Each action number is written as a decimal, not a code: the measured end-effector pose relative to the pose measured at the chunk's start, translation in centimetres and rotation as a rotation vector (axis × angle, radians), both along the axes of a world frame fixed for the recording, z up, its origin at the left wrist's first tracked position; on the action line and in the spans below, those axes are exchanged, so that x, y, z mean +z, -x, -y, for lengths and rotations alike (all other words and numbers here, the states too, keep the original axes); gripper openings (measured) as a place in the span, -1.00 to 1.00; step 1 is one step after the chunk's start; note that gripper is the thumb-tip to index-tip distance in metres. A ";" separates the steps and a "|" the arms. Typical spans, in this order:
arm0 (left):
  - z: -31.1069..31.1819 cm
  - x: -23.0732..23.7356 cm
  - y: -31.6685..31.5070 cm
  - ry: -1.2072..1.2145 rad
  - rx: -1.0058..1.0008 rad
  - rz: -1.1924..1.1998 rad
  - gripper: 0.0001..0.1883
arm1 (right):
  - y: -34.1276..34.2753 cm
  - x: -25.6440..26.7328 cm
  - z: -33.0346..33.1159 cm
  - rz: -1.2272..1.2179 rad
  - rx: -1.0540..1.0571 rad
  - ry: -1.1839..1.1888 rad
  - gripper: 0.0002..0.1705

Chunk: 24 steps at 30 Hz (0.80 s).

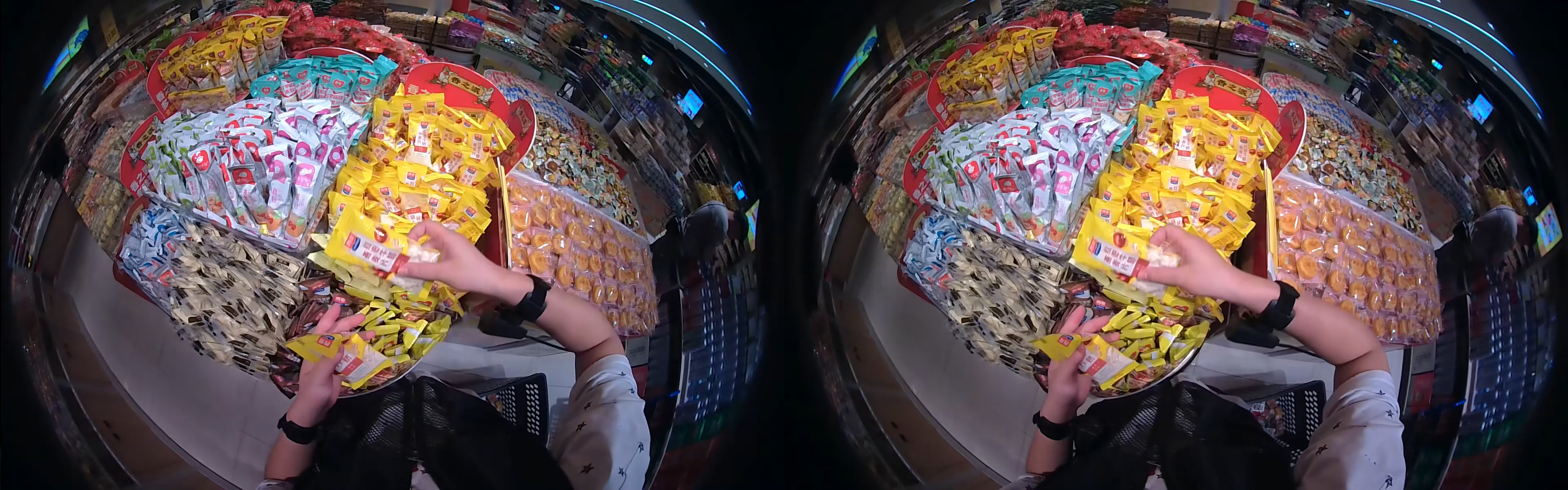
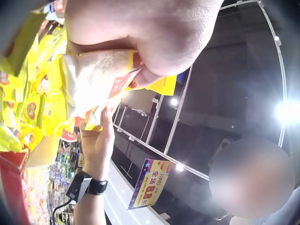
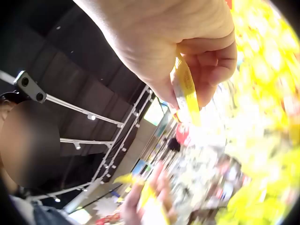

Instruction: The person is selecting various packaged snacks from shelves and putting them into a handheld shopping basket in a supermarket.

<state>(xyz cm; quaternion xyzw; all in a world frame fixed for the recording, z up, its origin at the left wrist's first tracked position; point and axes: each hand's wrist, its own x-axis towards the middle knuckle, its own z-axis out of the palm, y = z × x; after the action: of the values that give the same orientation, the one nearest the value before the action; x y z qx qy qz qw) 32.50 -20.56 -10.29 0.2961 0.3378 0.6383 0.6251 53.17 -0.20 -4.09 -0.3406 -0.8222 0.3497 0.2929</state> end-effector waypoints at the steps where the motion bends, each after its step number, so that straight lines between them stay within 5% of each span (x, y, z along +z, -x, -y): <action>1: 0.3 -0.5 0.6 -0.024 -0.016 -0.008 -0.41 | 0.0 2.8 -2.5 0.039 -0.046 0.052 -0.55; 4: 0.8 -0.8 1.5 0.014 0.025 0.092 -0.47 | -0.4 6.6 -10.2 0.507 -0.169 -0.303 -0.58; 10: 1.5 -0.4 1.4 0.121 0.087 0.062 -0.52 | 1.9 6.3 -16.0 0.994 0.011 -0.299 -0.56; 14: 1.6 -0.5 1.6 0.149 0.101 0.046 -0.51 | 5.1 -0.3 -19.8 1.049 -0.079 -0.297 -0.56; 22: 1.1 -1.8 2.3 0.179 0.120 0.372 -0.71 | 5.0 -3.6 -18.5 0.929 -0.370 -0.344 -0.54; 24: 1.3 -1.2 1.9 0.241 0.169 0.300 -0.73 | 4.0 -3.5 -18.5 0.879 -0.260 -0.233 -0.53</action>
<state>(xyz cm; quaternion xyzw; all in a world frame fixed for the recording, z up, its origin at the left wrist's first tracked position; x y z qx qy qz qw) 30.65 -21.86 -11.45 0.0914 0.3383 0.6803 0.6437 49.21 18.28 -7.60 -0.5214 -0.8524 0.0384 -0.0051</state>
